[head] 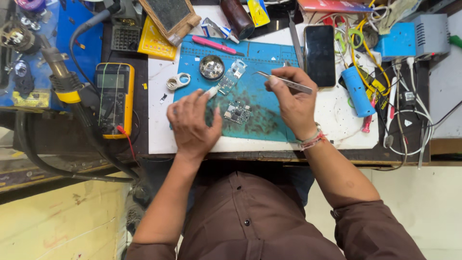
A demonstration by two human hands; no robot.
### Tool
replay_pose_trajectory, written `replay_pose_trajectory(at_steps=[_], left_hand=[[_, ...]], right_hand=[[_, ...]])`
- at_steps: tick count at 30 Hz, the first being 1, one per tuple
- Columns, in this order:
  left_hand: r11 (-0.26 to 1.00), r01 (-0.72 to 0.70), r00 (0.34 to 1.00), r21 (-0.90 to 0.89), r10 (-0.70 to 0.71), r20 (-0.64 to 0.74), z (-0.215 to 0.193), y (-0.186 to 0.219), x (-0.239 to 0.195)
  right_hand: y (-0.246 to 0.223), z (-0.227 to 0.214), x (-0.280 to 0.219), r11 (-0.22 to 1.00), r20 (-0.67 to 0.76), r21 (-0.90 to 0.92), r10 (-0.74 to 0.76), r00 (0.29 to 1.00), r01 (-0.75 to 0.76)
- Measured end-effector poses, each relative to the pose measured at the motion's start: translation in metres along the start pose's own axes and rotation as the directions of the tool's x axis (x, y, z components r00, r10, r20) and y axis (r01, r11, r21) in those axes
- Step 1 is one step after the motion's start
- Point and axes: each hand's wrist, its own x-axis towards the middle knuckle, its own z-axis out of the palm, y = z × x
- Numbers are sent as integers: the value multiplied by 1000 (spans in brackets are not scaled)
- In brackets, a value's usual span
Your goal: The person uses a green-handled tool to work on a small circuit board placed on a blue mat. They then switch to using tweezers to manipulate small components on the board. The workspace includes a multimeter, a syringe, and other electronic tools.
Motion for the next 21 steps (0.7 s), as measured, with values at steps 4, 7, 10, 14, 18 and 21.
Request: replay_pose_trajectory(at_steps=[4,7,10,14,18,21], left_hand=[[992,93,996,88,-94,3,-1,-13,9],[986,160,986,46,-162,50,3,-15,10],[988,141,989,-59,-138,55,3,-18,8],[972,101,995,-214,-96,35,2,-21,7],[962,106,992,-252,-86,87,2,-19,12],[961,114,990,-252,-90,107,3,-21,13]], right_hand=[[2,17,27,981,140,67,174,975,-185],[0,28,42,951,243,38,290,926,-308],[9,31,48,920,319,169,289,902,-355],[29,36,38,894,281,260,290,915,-364],[46,25,32,880,248,272,327,912,-390],[53,21,35,871,244,255,361,900,-419]])
